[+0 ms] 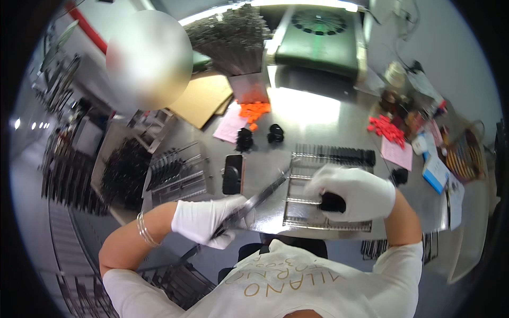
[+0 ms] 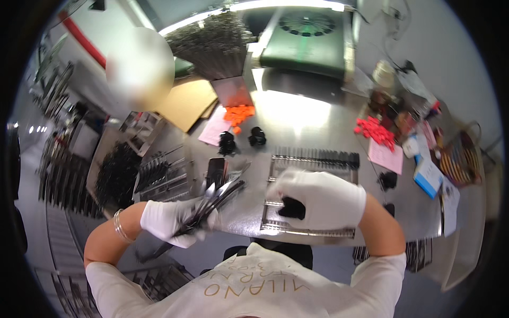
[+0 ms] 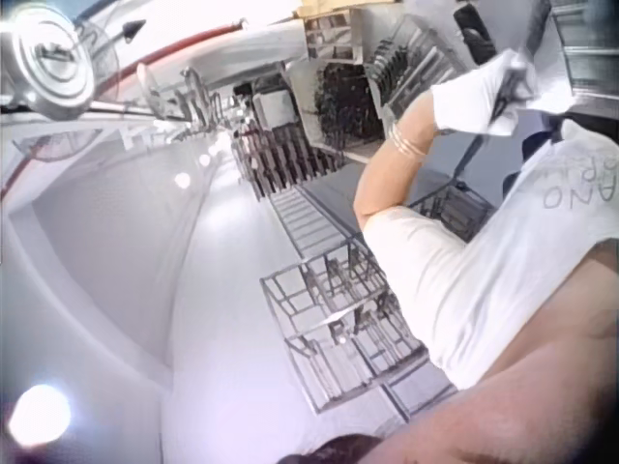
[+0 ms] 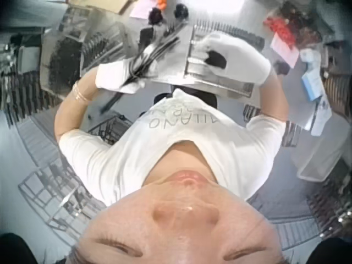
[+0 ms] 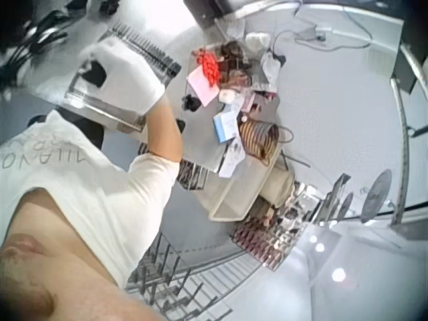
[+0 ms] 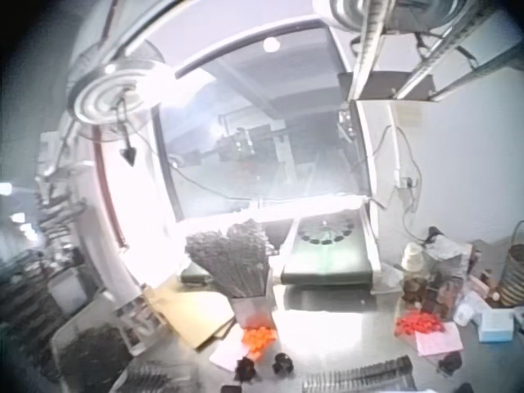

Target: The person repeatedly picks up black plastic components and inserts them into a metal rack on a stainless steel table. They handle the components one at a time, aligning them in rows within the rack.

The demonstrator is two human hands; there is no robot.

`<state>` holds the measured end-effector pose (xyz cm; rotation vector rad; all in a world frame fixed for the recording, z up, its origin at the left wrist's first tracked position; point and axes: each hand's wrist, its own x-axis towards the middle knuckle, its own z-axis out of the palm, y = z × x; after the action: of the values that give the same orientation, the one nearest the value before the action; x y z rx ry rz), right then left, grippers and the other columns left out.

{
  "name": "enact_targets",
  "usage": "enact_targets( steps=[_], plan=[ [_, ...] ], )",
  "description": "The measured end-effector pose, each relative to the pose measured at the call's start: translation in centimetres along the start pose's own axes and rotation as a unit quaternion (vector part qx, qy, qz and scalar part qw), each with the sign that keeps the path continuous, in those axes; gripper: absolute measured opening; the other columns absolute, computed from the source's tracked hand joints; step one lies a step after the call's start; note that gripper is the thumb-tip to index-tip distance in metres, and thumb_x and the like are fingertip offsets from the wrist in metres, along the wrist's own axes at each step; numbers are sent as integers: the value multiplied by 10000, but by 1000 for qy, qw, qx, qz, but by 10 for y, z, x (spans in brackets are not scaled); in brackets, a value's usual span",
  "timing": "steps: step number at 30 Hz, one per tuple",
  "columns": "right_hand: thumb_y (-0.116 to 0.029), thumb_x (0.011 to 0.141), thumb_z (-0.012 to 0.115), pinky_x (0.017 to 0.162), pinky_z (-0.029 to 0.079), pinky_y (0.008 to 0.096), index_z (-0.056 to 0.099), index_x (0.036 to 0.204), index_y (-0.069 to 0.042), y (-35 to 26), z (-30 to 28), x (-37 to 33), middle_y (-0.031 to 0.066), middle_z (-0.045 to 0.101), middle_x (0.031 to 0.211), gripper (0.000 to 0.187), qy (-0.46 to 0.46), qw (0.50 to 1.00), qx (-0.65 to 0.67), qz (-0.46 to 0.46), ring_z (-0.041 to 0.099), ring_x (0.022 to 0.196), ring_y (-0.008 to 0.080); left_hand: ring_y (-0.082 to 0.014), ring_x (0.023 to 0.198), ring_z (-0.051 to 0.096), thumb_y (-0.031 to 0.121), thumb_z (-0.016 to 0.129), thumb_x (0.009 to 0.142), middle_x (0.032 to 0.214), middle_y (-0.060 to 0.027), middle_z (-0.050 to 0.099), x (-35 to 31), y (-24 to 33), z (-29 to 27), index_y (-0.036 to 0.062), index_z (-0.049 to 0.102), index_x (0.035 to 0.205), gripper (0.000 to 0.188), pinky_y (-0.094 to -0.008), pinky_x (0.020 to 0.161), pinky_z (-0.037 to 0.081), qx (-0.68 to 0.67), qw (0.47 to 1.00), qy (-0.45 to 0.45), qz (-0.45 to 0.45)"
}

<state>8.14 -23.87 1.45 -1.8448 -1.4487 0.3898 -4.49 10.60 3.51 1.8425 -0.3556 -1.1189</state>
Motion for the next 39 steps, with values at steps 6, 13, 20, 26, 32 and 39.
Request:
enact_targets(
  steps=[6,13,20,26,32,39],
  plan=[
    [-172,815,715,631,559,282,723,1115,-239,-63,34,66,19,645,1242,307,203,867,-435,-137,693,1006,206,-163,1129,628,127,799,911,1320,-96,529,-17,-3,28,3,447,1398,614,-321,935,576,-345,917,-180,89],
    [35,736,762,775,569,322,684,1176,-32,-28,86,96,105,709,1142,452,-94,991,77,-51,695,1010,198,-433,1040,591,36,780,654,1284,-208,600,-66,-40,-5,122,675,1165,529,-471,889,532,531,765,355,78],
    [-288,949,751,522,573,297,566,1413,22,-89,276,127,211,656,1345,588,-96,646,728,208,765,832,314,-407,1024,596,322,798,749,1274,-184,622,-149,-89,-1,251,700,1215,482,-463,862,533,657,559,457,217],
    [-153,924,745,588,526,295,646,1269,-4,-120,302,169,157,700,1156,388,-210,761,547,277,689,680,210,-419,1023,657,550,752,868,1165,-225,601,-165,-122,27,236,610,1371,610,-478,880,576,514,714,437,188],
    [-151,802,814,843,571,441,626,1270,-95,-173,302,179,131,636,1183,508,-192,969,-146,54,687,1018,366,-407,1107,668,149,700,861,1251,-199,658,-215,-187,33,100,663,1330,472,-489,903,585,574,718,361,159],
    [-61,776,822,903,563,413,610,1292,-79,-154,306,160,155,646,1194,558,-96,992,-59,63,677,1073,364,-404,1119,685,442,739,845,1392,-199,645,-344,-317,-25,58,627,1388,674,-448,1034,558,224,594,609,-477]
  ],
)
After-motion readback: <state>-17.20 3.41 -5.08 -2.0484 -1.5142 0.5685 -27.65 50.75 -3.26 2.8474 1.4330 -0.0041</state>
